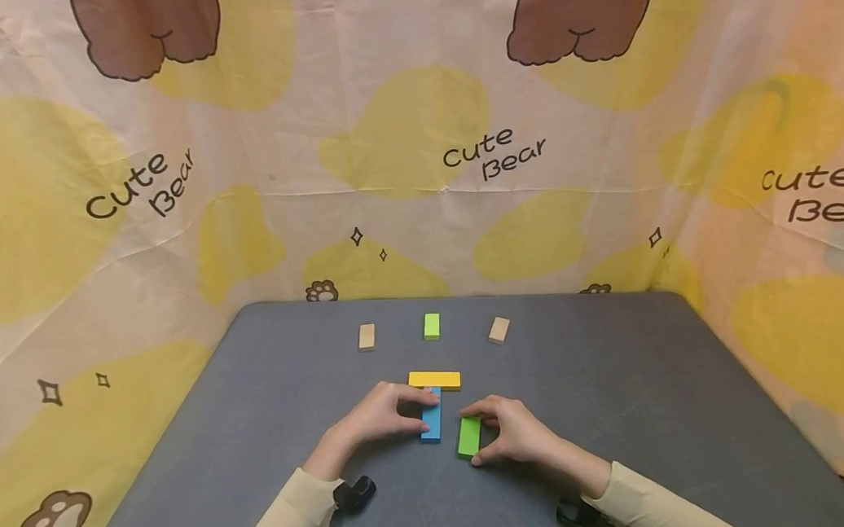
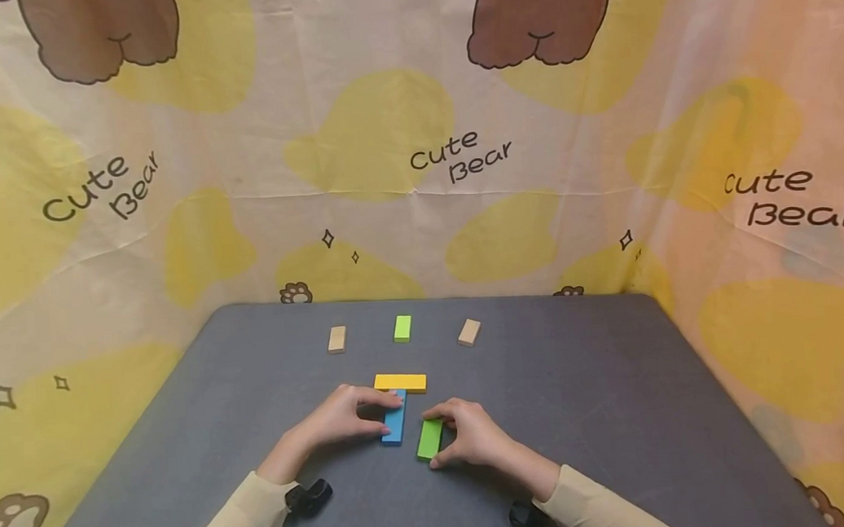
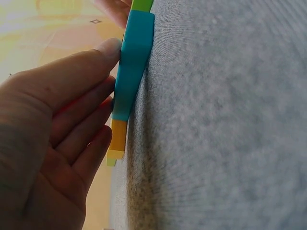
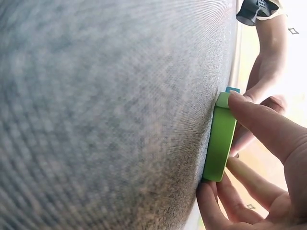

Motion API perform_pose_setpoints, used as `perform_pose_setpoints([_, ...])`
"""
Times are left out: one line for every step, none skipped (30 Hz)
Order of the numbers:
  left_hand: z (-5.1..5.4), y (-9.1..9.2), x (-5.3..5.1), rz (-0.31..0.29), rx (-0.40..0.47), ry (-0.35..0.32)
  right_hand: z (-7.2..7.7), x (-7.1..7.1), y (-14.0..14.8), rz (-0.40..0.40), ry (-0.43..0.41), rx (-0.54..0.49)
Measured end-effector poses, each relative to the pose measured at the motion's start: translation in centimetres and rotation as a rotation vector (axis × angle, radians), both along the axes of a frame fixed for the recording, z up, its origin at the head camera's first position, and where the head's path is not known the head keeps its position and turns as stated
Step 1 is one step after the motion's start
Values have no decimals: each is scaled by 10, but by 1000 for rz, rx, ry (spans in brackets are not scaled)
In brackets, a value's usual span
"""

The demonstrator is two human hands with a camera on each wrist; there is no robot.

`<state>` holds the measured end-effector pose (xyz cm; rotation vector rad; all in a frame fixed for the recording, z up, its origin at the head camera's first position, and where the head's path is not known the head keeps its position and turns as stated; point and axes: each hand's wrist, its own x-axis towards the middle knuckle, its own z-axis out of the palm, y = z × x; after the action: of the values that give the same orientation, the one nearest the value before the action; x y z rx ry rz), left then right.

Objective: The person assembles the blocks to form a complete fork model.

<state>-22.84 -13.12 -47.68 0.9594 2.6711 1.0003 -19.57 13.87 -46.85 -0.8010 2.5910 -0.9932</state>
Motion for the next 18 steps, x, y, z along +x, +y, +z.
perform_pose_setpoints([0, 0, 0, 1, 0, -1, 0, 0, 0, 1, -2, -1])
perform_pose_setpoints([0, 0, 0, 2, 2, -4, 0, 0, 0, 0, -7, -1])
perform_pose_setpoints([0, 0, 0, 2, 3, -5, 0, 0, 0, -1, -11, -1])
perform_pose_setpoints([-1, 0, 0, 2, 4, -7, 0, 0, 1, -3, -14, 1])
perform_pose_setpoints([-1, 0, 0, 2, 5, -7, 0, 0, 1, -4, -19, -2])
perform_pose_setpoints([-1, 0, 0, 2, 5, -8, 0, 0, 1, -6, -24, -4])
perform_pose_setpoints([-1, 0, 0, 2, 4, -7, 1, 0, 2, -7, -28, -7])
perform_pose_setpoints([-1, 0, 0, 2, 4, -6, 1, 0, 2, -8, -33, -9])
perform_pose_setpoints([-1, 1, 0, 3, 3, -7, 1, 0, 2, -8, -35, -11])
perform_pose_setpoints([-1, 1, 0, 3, 3, -7, 1, 0, 2, -9, -38, -15])
perform_pose_setpoints([-1, 1, 0, 4, 3, -8, 1, 0, 3, -8, -41, -21])
perform_pose_setpoints([-1, 1, 0, 4, 3, -8, 2, 1, 3, -8, -43, -22])
perform_pose_setpoints([-1, 1, 0, 4, 2, -8, 2, 1, 3, -8, -44, -23])
perform_pose_setpoints([-1, 1, 0, 3, 4, -9, 1, 1, 3, -9, -45, -23])
perform_pose_setpoints([-1, 1, 0, 3, 6, -12, 1, 1, 3, -10, -44, -23])
perform_pose_setpoints([-1, 1, 0, 1, 7, -13, 1, 1, 3, -12, -46, -22])
perform_pose_setpoints([0, 1, 0, 0, 7, -13, 1, 1, 3, -14, -47, -21])
perform_pose_setpoints([0, 1, 0, 0, 8, -15, 1, 1, 3, -16, -50, -20])
